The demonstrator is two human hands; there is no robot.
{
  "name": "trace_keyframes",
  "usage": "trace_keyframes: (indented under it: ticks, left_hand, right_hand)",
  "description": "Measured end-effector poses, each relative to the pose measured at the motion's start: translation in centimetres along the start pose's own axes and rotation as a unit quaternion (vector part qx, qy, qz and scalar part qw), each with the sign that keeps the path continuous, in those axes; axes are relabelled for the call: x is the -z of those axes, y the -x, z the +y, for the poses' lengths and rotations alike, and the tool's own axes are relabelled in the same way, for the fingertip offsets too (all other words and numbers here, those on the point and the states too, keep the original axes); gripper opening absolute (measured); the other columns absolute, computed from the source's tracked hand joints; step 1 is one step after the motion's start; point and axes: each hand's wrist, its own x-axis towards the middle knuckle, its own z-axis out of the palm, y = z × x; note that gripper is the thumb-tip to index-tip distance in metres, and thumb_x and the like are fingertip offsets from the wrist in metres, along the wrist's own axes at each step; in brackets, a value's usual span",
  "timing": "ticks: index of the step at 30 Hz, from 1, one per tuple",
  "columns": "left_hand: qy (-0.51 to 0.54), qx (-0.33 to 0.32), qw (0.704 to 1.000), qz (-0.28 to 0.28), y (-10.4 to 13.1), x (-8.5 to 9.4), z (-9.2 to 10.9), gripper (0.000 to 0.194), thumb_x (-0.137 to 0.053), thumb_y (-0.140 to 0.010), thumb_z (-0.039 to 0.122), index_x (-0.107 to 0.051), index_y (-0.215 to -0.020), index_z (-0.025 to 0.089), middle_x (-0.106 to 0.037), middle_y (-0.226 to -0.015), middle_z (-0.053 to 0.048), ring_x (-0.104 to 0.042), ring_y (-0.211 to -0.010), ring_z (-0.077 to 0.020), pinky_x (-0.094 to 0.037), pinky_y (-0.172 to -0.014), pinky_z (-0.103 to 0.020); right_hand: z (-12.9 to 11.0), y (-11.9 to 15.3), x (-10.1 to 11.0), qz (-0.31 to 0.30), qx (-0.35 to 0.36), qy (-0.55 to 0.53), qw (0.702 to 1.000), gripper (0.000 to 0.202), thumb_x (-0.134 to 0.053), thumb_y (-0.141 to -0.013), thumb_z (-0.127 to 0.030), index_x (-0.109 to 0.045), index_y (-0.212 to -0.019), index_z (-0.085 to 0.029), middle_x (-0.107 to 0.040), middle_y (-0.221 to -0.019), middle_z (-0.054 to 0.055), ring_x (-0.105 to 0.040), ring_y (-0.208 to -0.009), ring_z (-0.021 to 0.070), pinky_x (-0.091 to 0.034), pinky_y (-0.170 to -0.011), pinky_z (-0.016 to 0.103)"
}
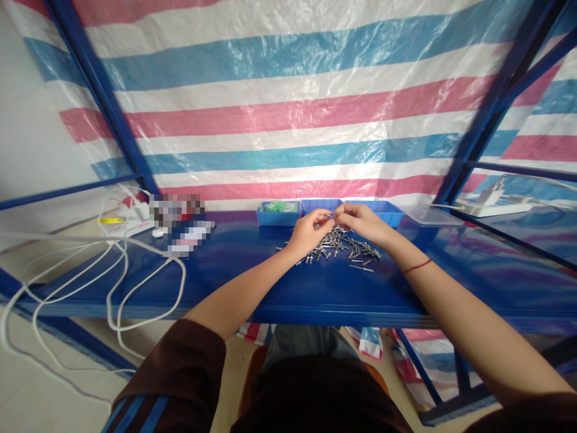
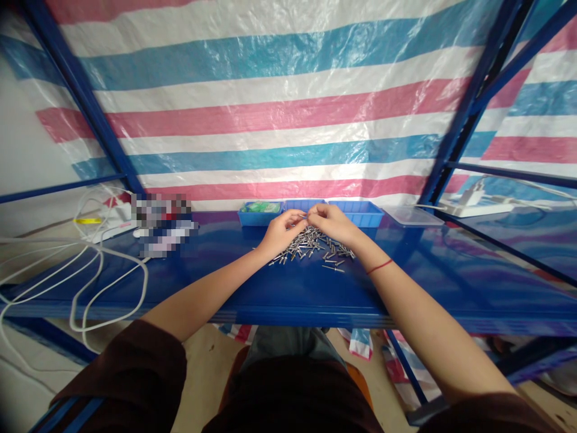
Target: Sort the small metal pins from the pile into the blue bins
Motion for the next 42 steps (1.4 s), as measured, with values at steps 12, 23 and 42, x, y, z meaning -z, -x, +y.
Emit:
trace_keyframes:
  ticks: [12,23,42]
  left_hand:
    - [-0.006,-0.062,0.996,0.064,0.0,0.4,0.4,0.015,-0.053,-0.084,0.029,-0.061,-0.087,0.017,-0.069,-0.087,-0.003,-0.062,-0.078,-0.0118,-0.047,-0.071,-0.023]
    - [0.048,-0.025,0.995,0.089,-0.2,0.1,-0.2,0.018,-0.056,-0.082,0.033,-0.06,-0.083,0.015,-0.068,-0.083,-0.005,-0.062,-0.075,-0.0124,-0.046,-0.071,-0.025]
    - [0.096,0.009,0.995,0.04,-0.6,-0.1,-1.5,0.02,-0.052,-0.083,0.035,-0.057,-0.085,0.015,-0.063,-0.08,-0.002,-0.059,-0.067,-0.0093,-0.046,-0.07,-0.023]
  right_hand:
    - [-0.3,0.2,-0.5,-0.019,-0.078,-0.118,0.99,0.017,-0.056,-0.072,-0.034,-0.054,-0.069,-0.018,-0.054,-0.069,0.002,-0.046,-0.059,0.0107,-0.036,-0.052,0.024]
    - [-0.2,0.2,-0.7,-0.015,-0.063,-0.141,0.988,0.021,-0.058,-0.074,-0.037,-0.055,-0.066,-0.018,-0.056,-0.067,0.001,-0.047,-0.057,0.0098,-0.036,-0.051,0.024]
    - [0.5,0.0,-0.7,0.088,0.076,-0.012,0.993,0.01,-0.055,-0.071,-0.027,-0.055,-0.071,-0.017,-0.052,-0.061,-0.002,-0.045,-0.056,0.0107,-0.037,-0.057,0.027]
